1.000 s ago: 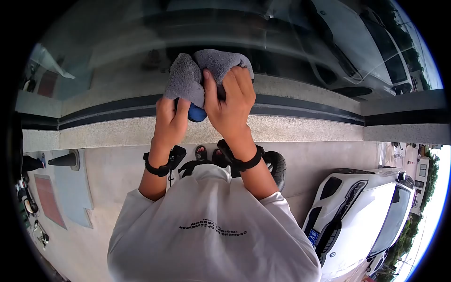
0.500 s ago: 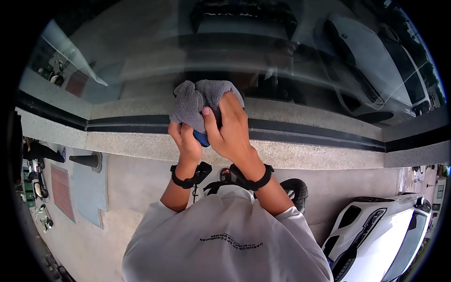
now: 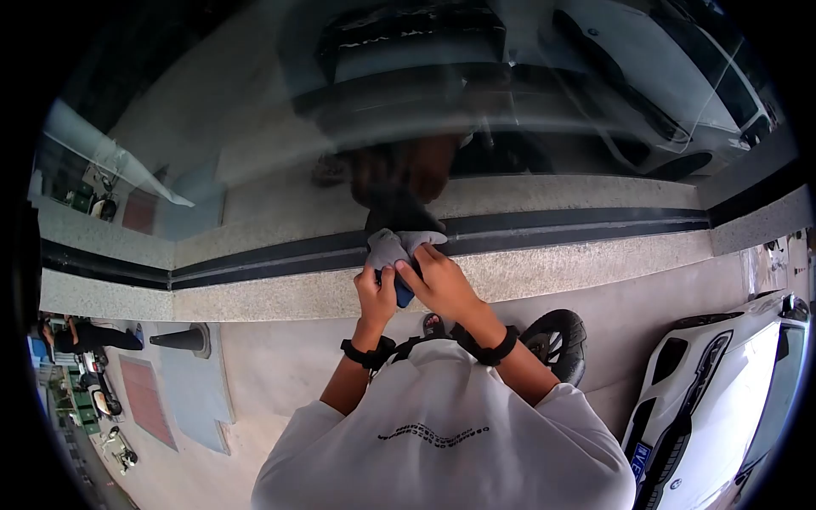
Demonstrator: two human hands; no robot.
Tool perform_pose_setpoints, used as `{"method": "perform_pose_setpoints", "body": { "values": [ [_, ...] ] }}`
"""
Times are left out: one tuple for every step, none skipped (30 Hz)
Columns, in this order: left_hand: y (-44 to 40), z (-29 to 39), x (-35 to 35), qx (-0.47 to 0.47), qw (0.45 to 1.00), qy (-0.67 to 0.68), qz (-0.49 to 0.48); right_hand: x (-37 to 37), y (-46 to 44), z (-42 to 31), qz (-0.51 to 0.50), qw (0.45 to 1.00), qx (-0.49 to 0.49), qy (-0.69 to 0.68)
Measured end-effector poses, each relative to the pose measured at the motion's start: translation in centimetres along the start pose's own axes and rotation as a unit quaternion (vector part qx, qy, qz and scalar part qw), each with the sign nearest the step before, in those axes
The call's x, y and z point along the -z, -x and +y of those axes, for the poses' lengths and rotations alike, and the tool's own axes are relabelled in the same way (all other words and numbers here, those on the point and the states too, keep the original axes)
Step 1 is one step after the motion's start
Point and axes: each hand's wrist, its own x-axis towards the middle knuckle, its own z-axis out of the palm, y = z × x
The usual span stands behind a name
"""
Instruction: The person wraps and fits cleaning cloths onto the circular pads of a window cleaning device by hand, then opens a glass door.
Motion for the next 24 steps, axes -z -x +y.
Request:
{"method": "perform_pose_setpoints", "body": {
  "values": [
    [0.1, -0.3, 0.0, -0.016, 1.000, -0.003, -0.022, 0.4, -0.1, -0.1, 0.020, 1.000, 0.022, 0.005],
    [0.2, -0.8, -0.1, -0.022, 0.999, 0.007, -0.026, 1.0, 0.3, -0.4, 0.034, 0.999, 0.040, 0.009],
    [-0.2, 0.4, 0.1, -0.023, 0.999, 0.016, -0.030, 1.7, 0.9, -1.1, 0.044, 0.997, 0.054, 0.012],
    [-1.0, 1.7, 0.2, -0.026, 0.999, 0.026, -0.033, 2.5, 0.7, -2.1, 0.073, 0.994, 0.077, 0.015],
    [-2.1, 3.1, 0.4, -0.046, 0.998, 0.041, -0.018, 3.5, 0.1, -2.8, 0.088, 0.990, 0.107, 0.017],
    [-3.4, 4.5, 0.1, -0.059, 0.995, 0.084, 0.008, 4.6, -0.7, -4.3, 0.136, 0.979, 0.147, 0.028],
    [-4.6, 6.0, 0.0, -0.069, 0.989, 0.127, 0.034, 5.8, -1.3, -5.8, 0.181, 0.965, 0.185, 0.038],
    [-5.4, 7.8, 0.2, -0.109, 0.985, 0.132, 0.026, 7.0, -1.9, -6.8, 0.209, 0.952, 0.217, 0.058],
    [-6.2, 9.8, 0.5, -0.140, 0.983, 0.116, 0.024, 7.9, -2.2, -7.7, 0.235, 0.937, 0.248, 0.078],
    [-7.0, 11.8, 0.7, -0.172, 0.980, 0.101, 0.022, 8.4, -2.1, -8.7, 0.288, 0.920, 0.256, 0.073],
    [-8.1, 13.9, 1.0, -0.197, 0.978, 0.064, 0.027, 9.1, -2.0, -9.3, 0.310, 0.912, 0.251, 0.095],
    [-8.8, 14.6, 0.9, -0.211, 0.976, 0.046, 0.029, 9.8, -1.8, -9.7, 0.331, 0.903, 0.247, 0.115],
    [-9.5, 15.3, 0.9, -0.225, 0.973, 0.028, 0.030, 10.2, -1.7, -9.8, 0.352, 0.894, 0.243, 0.134],
    [-10.0, 15.4, 0.8, -0.228, 0.973, 0.030, 0.028, 10.0, -1.8, -9.1, 0.369, 0.894, 0.217, 0.135],
    [-10.2, 15.5, 0.6, -0.231, 0.972, 0.032, 0.026, 9.7, -1.8, -8.1, 0.357, 0.905, 0.194, 0.125],
    [-10.2, 15.5, 0.4, -0.225, 0.973, 0.046, 0.018, 9.4, -1.7, -6.8, 0.347, 0.915, 0.170, 0.115],
    [-10.0, 14.9, 0.0, -0.215, 0.975, 0.055, 0.003, 9.0, -1.5, -5.5, 0.336, 0.925, 0.144, 0.106],
    [-9.5, 13.8, -0.4, -0.204, 0.977, 0.064, -0.012, 8.5, -1.2, -4.3, 0.329, 0.928, 0.142, 0.105],
    [-8.9, 12.8, -0.8, -0.191, 0.979, 0.072, -0.027, 7.8, -0.7, -3.1, 0.316, 0.935, 0.122, 0.103],
    [-8.2, 12.1, -1.0, -0.154, 0.984, 0.079, -0.045, 7.1, -0.1, -2.1, 0.302, 0.942, 0.103, 0.101],
    [-7.6, 11.2, -1.1, -0.126, 0.987, 0.078, -0.068, 6.6, 0.4, -1.2, 0.290, 0.948, 0.084, 0.098],
    [-7.0, 10.2, -1.1, -0.100, 0.988, 0.076, -0.090, 6.3, 0.7, -0.7, 0.275, 0.953, 0.080, 0.103],
    [-6.5, 9.2, -1.1, -0.074, 0.988, 0.075, -0.113, 6.0, 1.1, -0.2, 0.248, 0.962, 0.061, 0.093],
    [-6.1, 8.0, -1.2, -0.061, 0.987, 0.072, -0.131, 5.8, 1.4, 0.2, 0.221, 0.971, 0.042, 0.084]
  ]
}}
